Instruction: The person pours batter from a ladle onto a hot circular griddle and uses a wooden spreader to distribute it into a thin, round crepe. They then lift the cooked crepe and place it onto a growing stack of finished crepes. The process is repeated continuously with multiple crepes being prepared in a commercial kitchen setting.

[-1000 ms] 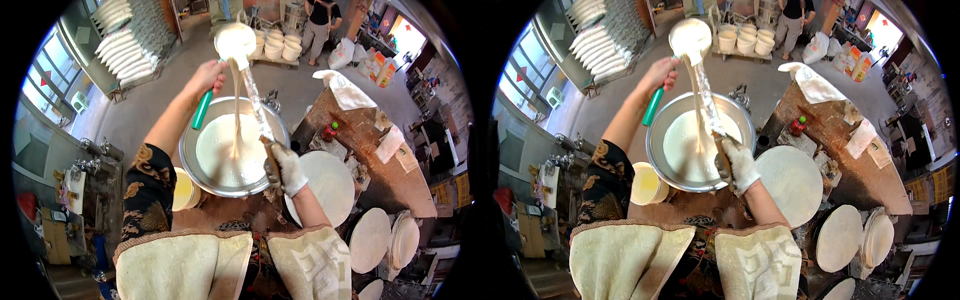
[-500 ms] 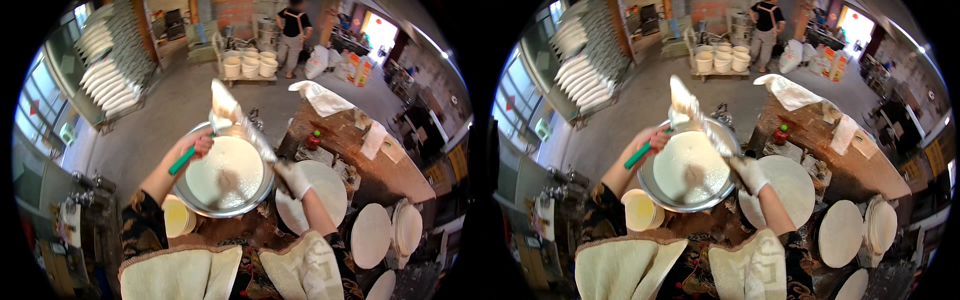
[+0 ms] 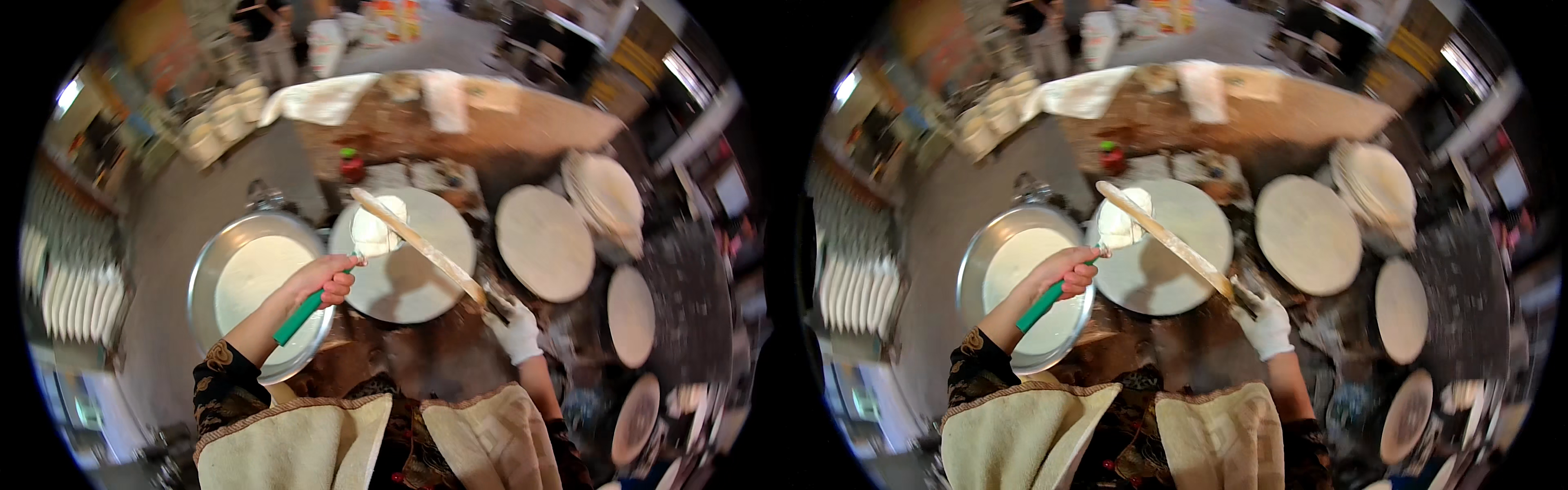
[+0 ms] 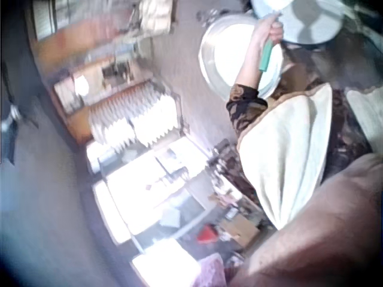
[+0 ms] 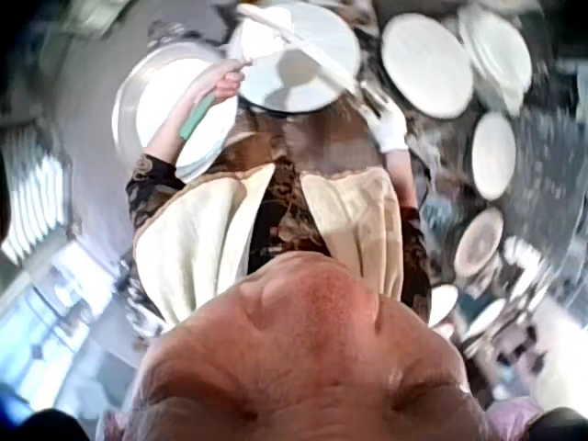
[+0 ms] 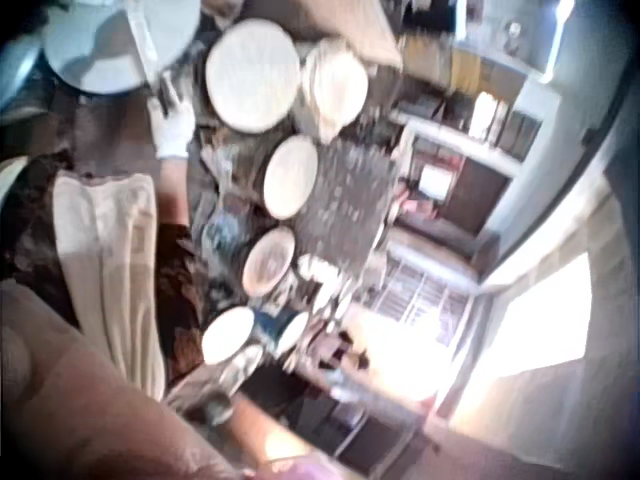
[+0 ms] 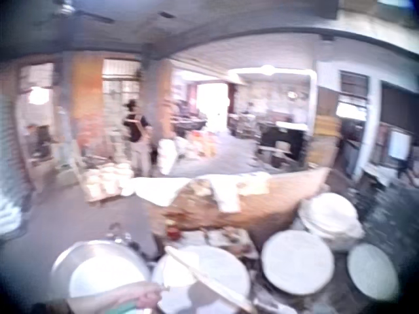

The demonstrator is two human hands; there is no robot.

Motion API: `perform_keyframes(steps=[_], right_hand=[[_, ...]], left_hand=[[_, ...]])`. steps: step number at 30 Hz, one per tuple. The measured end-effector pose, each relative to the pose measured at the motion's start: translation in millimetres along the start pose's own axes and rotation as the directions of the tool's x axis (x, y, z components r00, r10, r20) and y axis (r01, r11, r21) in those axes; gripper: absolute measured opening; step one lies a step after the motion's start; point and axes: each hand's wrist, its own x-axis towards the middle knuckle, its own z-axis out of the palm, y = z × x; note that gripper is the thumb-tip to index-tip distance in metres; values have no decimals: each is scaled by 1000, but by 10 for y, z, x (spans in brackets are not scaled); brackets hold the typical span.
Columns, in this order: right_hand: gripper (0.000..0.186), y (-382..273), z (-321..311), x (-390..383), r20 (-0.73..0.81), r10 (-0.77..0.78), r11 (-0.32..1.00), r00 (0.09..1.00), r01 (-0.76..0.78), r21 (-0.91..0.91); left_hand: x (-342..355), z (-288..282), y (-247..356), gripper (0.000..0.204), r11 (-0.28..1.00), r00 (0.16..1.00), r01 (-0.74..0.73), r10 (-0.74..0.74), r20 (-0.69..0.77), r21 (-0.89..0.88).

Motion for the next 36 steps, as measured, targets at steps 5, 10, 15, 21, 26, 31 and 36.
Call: perform_keyframes(steps=[5,10,15,21,26,31,36], right_hand=[[45,879,-578,-1750,-395,373,887,839,-447,-112],[45,1534,-687,-3675,-216,894,384,391,-424,820],[40,1412,-636,-3901,101,913,-117,395,16,993],[52,1594,-608,-4144,-39,941,-118,337,433,894],[44,1983,-498,-4545,66,995,-30,-68,436,900],[43,2282,-724,-4552,81,941,111,-328,527,842],[40,2571,-698,-4545,183,831,133,-525,507,852]], left_hand=[[568,1575,112,20,983,975,-49,9,220,176],[663,3414,-388,28,948,834,-171,-6,551,270],[1424,4792,-1356,24,848,624,78,-451,638,524],[2418,5865,-2768,18,552,415,239,-802,430,799],[2996,6740,-3719,17,361,247,120,-913,325,925],[3364,7613,-4573,17,197,82,-7,-977,197,980],[3465,8087,-5335,15,240,159,-303,-942,297,922]])
